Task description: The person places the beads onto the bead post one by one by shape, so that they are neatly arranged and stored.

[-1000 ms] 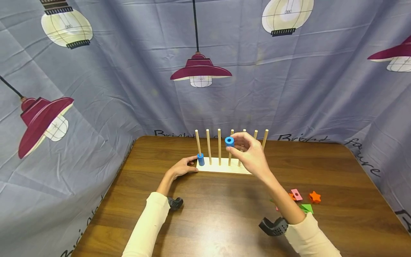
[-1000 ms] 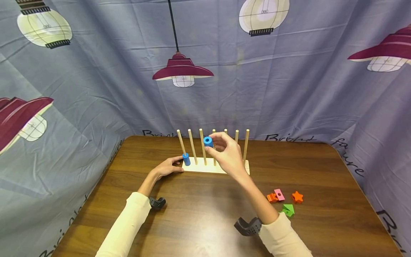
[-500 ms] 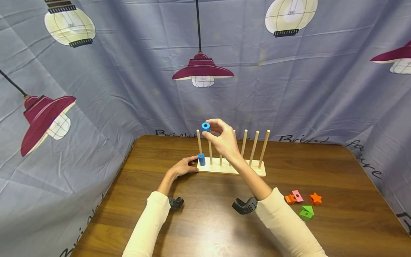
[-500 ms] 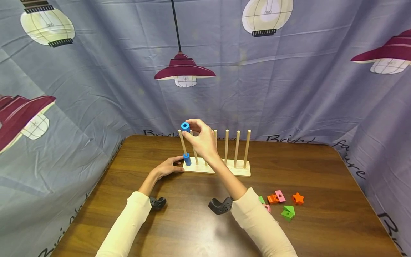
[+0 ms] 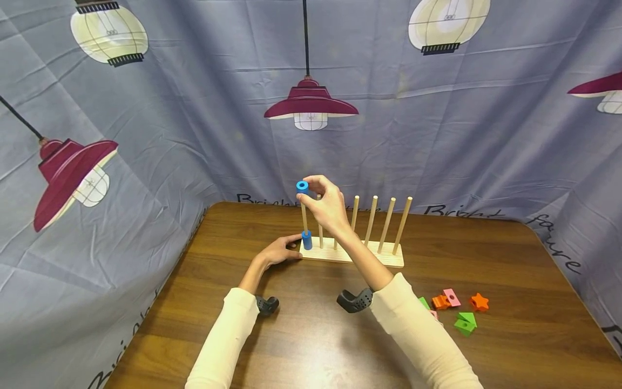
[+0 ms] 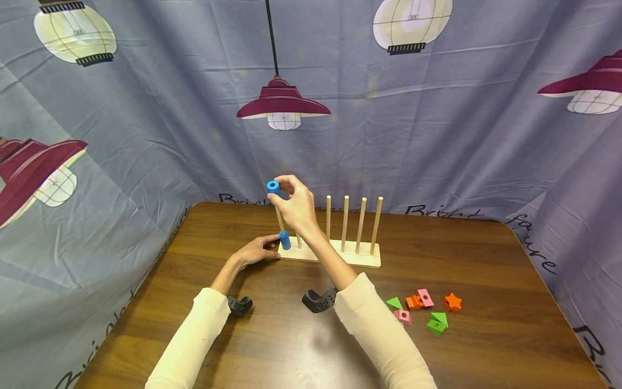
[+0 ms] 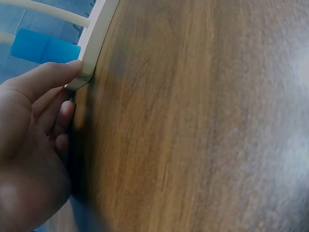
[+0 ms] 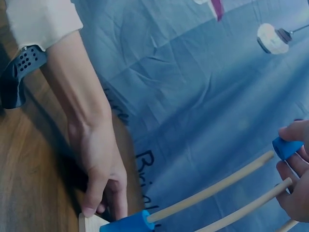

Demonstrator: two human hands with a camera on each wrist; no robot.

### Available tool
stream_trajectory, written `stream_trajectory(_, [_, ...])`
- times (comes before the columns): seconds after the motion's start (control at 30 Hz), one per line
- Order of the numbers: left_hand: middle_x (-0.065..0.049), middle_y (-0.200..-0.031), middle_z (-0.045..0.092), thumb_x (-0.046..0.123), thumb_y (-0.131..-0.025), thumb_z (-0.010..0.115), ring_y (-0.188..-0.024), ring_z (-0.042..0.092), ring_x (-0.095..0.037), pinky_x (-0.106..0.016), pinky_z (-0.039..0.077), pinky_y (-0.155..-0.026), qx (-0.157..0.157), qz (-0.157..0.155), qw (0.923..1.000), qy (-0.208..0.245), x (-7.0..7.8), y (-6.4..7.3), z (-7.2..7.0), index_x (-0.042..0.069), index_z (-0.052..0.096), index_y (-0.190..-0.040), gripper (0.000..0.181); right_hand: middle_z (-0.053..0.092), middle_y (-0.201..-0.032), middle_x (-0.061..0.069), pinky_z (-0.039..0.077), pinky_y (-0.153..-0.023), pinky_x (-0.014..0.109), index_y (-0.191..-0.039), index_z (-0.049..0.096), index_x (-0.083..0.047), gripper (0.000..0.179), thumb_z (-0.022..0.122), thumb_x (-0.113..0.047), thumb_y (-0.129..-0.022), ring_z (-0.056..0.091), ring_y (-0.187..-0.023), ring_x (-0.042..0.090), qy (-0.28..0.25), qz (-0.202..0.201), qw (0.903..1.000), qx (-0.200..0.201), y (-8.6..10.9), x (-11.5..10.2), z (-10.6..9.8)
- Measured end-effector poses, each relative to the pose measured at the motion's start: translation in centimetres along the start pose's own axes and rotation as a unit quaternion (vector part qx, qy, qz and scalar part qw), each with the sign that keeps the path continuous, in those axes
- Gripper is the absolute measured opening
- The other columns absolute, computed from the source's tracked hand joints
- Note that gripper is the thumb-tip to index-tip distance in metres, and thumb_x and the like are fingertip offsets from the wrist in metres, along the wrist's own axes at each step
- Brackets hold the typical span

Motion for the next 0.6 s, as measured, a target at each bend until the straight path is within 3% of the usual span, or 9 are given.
stream_trajectory(0.33, [-0.018,-0.151,0.042,0.016,-0.090,0.072,-0.131,0.041,-0.037,-0.054,0.032,-0.109,-0.006,0.000,1.0000,-0.001,-0.2,-0.1,0.1,0.008,0.042,-0.152,0.070,0.067,-0.109,0.010,0.041,-0.099,0.049,-0.117,0.065,-0.003,0.035,0.078,-0.014,-0.087,0.059,-0.108,0.031,0.016,0.024,0.9996,0.006,0.3,1.3,0.7])
stream_trajectory(0.6, [-0.019,-0.151,0.042,0.016,-0.090,0.073,-0.131,0.042,-0.038,-0.054,0.032,-0.109,-0.003,0.006,0.9999,-0.008,0.0,0.0,0.0,0.008,0.043,-0.152,0.069,0.067,-0.116,0.014,0.044,-0.096,0.046,-0.118,0.062,-0.003,0.036,0.078,-0.012,-0.087,0.059,-0.111,0.031,0.023,0.046,0.9984,0.025,1.2,2.9,1.6])
Point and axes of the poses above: each hand's wrist, its own y-axis away from the middle knuckle, its own z-axis out of the palm, x = y × z, the point moved 4 cm from there along -y, towards the middle knuckle
